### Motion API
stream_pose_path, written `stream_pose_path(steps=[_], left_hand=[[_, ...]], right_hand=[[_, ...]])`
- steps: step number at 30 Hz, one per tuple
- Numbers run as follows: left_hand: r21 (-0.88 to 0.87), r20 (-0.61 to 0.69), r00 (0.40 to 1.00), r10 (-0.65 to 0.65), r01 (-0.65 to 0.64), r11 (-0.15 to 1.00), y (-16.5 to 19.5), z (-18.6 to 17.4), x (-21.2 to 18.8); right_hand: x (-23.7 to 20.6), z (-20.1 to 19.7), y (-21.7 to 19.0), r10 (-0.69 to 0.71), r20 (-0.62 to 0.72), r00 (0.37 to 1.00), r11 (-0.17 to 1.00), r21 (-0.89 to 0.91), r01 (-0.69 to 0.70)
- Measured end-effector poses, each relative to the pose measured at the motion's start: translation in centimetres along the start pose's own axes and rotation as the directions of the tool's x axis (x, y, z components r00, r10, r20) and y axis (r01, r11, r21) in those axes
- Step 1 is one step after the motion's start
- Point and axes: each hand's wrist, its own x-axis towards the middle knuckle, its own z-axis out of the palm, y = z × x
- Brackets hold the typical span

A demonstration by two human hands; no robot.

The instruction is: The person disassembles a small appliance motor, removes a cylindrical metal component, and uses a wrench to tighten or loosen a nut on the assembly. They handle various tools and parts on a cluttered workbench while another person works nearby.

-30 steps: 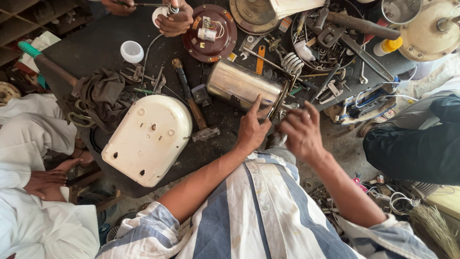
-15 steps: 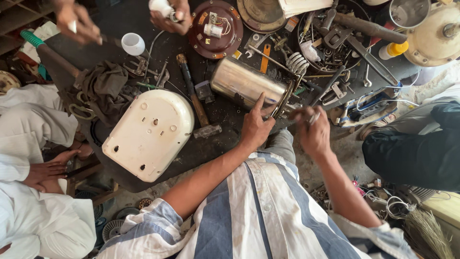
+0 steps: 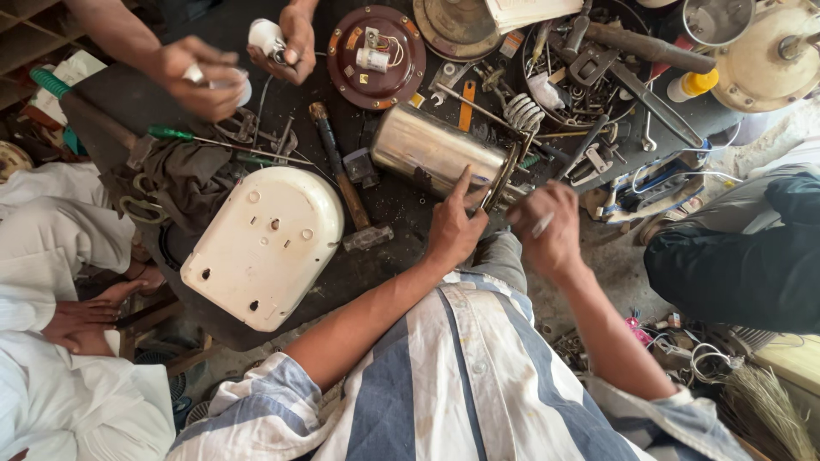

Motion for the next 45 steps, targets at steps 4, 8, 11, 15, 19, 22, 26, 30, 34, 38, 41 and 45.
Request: stream_pose_path(steps=[4,8,11,15,19,22,26,30,34,38,41,45], left_hand=[[0.014,0.025,1.000,-0.001,0.001,1.000,-0.2,-0.2,-0.4],[-0.003,0.009,0.999,0.041,-0.041,0.999,-0.2,-0.3,-0.2],[-0.011,0.005,0.999,-0.035,0.035,0.999,0.0,-0.3,0.0],[-0.005,-0.011,0.999,-0.050,0.050,0.999,0.3,-0.1,0.3],[0.032,-0.004,0.992,-0.122,0.122,0.992,0.5,-0.1,0.6],[0.034,0.016,0.996,-0.090,0.089,0.995,0.4,-0.1,0.8],[0.038,0.015,0.998,-0.055,0.055,0.998,-0.1,-0.1,0.6],[0.037,0.017,1.000,0.007,-0.007,0.999,-0.9,-0.1,0.5],[0.016,0.014,0.999,0.047,-0.047,0.999,-1.6,0.1,0.5],[-0.015,0.014,0.988,0.155,-0.155,0.988,-2.1,-0.1,-0.2],[-0.065,0.064,0.992,0.107,-0.103,0.993,-2.1,-0.2,-0.6],[-0.061,0.059,0.993,0.103,-0.100,0.993,-2.0,0.2,-0.2]], right_hand=[[4.2,0.2,3.2,0.625,0.386,0.679,0.516,0.448,-0.730],[4.7,-0.3,3.4,0.583,0.246,0.774,0.668,0.398,-0.629],[2.0,-0.6,1.9,0.460,0.136,0.878,0.790,0.389,-0.474],[-1.5,-0.3,-0.6,0.065,-0.074,0.995,0.993,0.100,-0.057],[-2.8,0.5,-3.2,-0.139,0.091,0.986,0.968,-0.199,0.154],[-2.9,0.4,-4.4,-0.205,0.052,0.977,0.964,-0.160,0.211],[-1.5,0.0,-4.3,-0.159,0.032,0.987,0.981,-0.106,0.161],[-0.8,-0.5,-3.7,-0.199,0.049,0.979,0.978,-0.048,0.201],[-1.2,-0.4,-2.8,-0.244,0.083,0.966,0.956,-0.146,0.254],[1.4,-0.2,0.6,0.003,-0.005,1.000,0.995,-0.096,-0.004],[5.0,-0.8,4.0,0.518,0.191,0.834,0.817,0.179,-0.548],[4.5,-1.1,4.2,0.383,0.103,0.918,0.908,0.141,-0.394]])
